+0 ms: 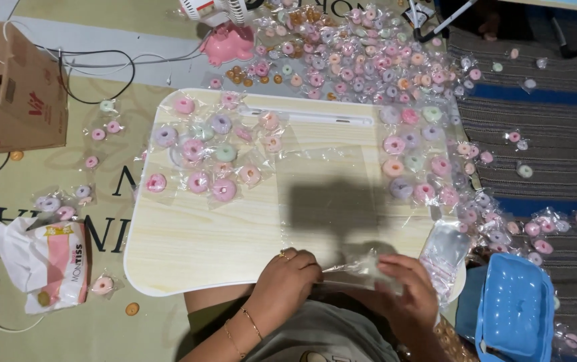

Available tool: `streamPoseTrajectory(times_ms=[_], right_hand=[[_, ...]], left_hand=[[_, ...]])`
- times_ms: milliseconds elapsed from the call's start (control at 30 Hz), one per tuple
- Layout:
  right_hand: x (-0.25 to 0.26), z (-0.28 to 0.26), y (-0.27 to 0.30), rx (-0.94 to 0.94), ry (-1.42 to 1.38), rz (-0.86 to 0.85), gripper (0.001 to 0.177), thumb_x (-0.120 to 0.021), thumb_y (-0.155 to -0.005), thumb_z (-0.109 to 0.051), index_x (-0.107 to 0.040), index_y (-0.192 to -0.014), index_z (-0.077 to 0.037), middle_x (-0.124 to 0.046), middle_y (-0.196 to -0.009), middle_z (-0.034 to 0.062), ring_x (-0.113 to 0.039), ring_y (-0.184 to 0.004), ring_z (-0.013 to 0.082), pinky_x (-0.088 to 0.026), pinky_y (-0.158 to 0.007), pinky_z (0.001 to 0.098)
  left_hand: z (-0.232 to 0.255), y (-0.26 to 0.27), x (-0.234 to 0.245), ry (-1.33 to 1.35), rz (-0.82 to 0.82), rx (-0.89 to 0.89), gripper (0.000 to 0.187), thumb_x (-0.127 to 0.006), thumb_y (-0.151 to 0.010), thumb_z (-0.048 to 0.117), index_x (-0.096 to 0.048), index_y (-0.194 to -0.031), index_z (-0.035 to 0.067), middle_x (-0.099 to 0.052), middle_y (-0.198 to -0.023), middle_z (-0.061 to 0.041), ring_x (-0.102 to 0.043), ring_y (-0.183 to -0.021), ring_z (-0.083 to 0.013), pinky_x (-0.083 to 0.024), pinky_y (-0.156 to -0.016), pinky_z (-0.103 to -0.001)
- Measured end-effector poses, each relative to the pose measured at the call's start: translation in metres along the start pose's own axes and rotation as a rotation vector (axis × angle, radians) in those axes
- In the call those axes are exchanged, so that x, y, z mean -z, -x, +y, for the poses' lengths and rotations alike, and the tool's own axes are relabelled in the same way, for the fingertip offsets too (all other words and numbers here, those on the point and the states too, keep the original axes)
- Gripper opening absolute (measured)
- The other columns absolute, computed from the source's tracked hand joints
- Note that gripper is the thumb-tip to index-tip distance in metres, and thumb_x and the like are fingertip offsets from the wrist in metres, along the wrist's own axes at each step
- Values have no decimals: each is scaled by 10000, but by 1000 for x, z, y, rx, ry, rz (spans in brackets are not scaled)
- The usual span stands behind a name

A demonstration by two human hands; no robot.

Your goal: Packaging small colorful plastic items into clear bags on a portable table while sitting on the floor.

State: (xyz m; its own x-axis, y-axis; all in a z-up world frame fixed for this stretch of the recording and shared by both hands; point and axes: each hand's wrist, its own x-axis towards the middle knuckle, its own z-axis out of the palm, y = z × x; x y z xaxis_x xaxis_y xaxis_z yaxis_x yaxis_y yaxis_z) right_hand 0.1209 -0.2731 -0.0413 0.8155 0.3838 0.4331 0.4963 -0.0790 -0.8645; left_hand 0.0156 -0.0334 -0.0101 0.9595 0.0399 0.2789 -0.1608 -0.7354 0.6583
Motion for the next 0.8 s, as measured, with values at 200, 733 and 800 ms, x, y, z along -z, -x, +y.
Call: streamPoseTrajectory(times_ms=[200, 733, 800], right_hand=[[-16, -35, -5, 1, 121, -402, 357, -778, -801, -95, -708, -1148, -143, -678, -1237, 69, -691, -738, 149, -555, -585, 280], [-40, -21, 1, 53, 424, -274, 514, -826, -756, -103, -683, -1241, -196, -605, -1322, 93, -686, -1077, 246, -588, -791, 330], [-47, -28, -8, 56, 426, -333, 532, -841, -784, -148, -646, -1278, -179, -578, -1368, 124, -673, -1118, 292, -595, -850, 374]], left_hand=[[2, 4, 1, -55, -74, 8, 229, -623, -777, 20, -715, -983, 57, -644, -1023, -76, -575, -946, -282, -477, -888, -380], [22, -11, 0, -169, 127, -123, 416, -653, -841, 61, -654, -1257, 55, -606, -1185, -72, -558, -1035, -254, -451, -938, -382], [25, -12, 0, -189, 119, -132, 427, -651, -832, 65, -654, -1259, 72, -599, -1161, -58, -552, -1014, -249, -452, -912, -381]])
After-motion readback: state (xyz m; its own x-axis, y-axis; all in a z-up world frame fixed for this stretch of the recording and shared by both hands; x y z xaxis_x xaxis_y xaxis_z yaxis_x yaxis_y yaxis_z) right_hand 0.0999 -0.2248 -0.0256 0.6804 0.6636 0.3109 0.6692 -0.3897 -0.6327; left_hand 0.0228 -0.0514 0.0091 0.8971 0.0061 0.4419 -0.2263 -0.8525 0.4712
